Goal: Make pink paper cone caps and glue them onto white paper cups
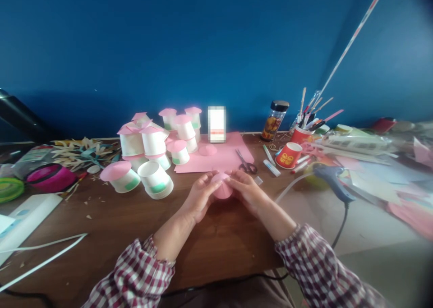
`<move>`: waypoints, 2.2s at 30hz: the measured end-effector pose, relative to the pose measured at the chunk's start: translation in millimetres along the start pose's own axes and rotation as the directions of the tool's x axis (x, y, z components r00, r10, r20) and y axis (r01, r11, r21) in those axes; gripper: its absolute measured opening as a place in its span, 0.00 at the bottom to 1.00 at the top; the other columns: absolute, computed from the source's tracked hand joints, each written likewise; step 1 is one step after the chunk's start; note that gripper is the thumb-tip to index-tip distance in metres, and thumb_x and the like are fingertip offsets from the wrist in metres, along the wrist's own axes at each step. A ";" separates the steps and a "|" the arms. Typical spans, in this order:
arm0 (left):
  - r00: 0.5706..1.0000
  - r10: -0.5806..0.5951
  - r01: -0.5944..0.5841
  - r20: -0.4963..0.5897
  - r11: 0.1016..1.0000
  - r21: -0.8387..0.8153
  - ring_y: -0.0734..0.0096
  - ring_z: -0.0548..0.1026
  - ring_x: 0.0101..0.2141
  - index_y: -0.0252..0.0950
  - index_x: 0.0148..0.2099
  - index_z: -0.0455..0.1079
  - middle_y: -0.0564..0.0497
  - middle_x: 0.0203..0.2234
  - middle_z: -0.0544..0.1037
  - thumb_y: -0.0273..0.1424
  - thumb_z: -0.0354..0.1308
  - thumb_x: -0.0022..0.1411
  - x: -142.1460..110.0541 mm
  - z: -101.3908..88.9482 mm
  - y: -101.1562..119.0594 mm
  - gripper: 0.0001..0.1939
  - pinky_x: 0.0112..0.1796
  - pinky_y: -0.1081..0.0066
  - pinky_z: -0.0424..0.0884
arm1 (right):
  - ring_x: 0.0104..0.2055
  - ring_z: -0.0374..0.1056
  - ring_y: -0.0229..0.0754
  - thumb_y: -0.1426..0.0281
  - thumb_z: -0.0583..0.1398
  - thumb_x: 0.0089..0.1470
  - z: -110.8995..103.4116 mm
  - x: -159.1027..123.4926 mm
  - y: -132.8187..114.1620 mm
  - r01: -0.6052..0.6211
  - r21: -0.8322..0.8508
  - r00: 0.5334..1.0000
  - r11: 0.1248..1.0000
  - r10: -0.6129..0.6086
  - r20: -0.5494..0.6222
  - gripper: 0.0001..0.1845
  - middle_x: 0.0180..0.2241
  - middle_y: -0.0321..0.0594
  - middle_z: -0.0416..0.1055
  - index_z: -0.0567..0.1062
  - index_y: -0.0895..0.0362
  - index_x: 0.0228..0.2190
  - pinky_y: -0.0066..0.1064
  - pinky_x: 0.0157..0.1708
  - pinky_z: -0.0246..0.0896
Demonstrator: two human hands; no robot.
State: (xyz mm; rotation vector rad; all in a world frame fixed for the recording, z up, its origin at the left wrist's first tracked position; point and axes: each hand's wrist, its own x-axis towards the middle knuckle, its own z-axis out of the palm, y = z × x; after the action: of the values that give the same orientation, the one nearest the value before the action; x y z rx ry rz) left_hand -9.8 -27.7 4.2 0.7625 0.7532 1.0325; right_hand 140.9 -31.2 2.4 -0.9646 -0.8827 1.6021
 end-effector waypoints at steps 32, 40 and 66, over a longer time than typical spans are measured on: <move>0.994 -0.040 0.049 -0.098 0.994 0.100 0.70 0.76 0.30 0.37 0.51 0.62 0.45 0.35 0.76 0.34 0.65 0.49 -0.9 1.8 4.9 0.27 0.27 0.74 0.72 | 0.25 0.65 0.32 0.64 0.69 0.37 1.0 2.4 0.7 0.001 -0.013 0.999 1.000 -0.002 -0.040 0.20 0.26 0.32 0.70 0.69 0.56 0.32 0.21 0.21 0.59; 0.989 0.013 0.007 -0.148 0.991 0.133 0.70 0.76 0.31 0.36 0.53 0.60 0.45 0.36 0.76 0.27 0.68 0.44 -0.7 6.4 5.0 0.34 0.28 0.74 0.72 | 0.25 0.66 0.33 0.63 0.68 0.40 3.0 -0.8 0.2 0.036 -0.074 0.999 0.997 -0.038 -0.026 0.21 0.26 0.33 0.71 0.69 0.56 0.35 0.23 0.23 0.60; 0.988 0.018 -0.016 -0.156 1.000 0.013 0.67 0.76 0.34 0.37 0.58 0.56 0.44 0.43 0.73 0.29 0.66 0.48 -0.3 2.9 6.1 0.36 0.34 0.67 0.75 | 0.24 0.64 0.33 0.65 0.68 0.39 2.9 0.4 2.5 0.068 -0.136 0.998 0.988 -0.069 -0.005 0.23 0.25 0.32 0.70 0.68 0.56 0.37 0.24 0.23 0.56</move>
State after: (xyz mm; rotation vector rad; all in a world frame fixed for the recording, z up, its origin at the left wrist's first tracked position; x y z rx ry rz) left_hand -10.3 -26.6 10.8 0.7053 0.8886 1.1134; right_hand 137.2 -31.5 1.3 -1.0250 -1.0176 1.4931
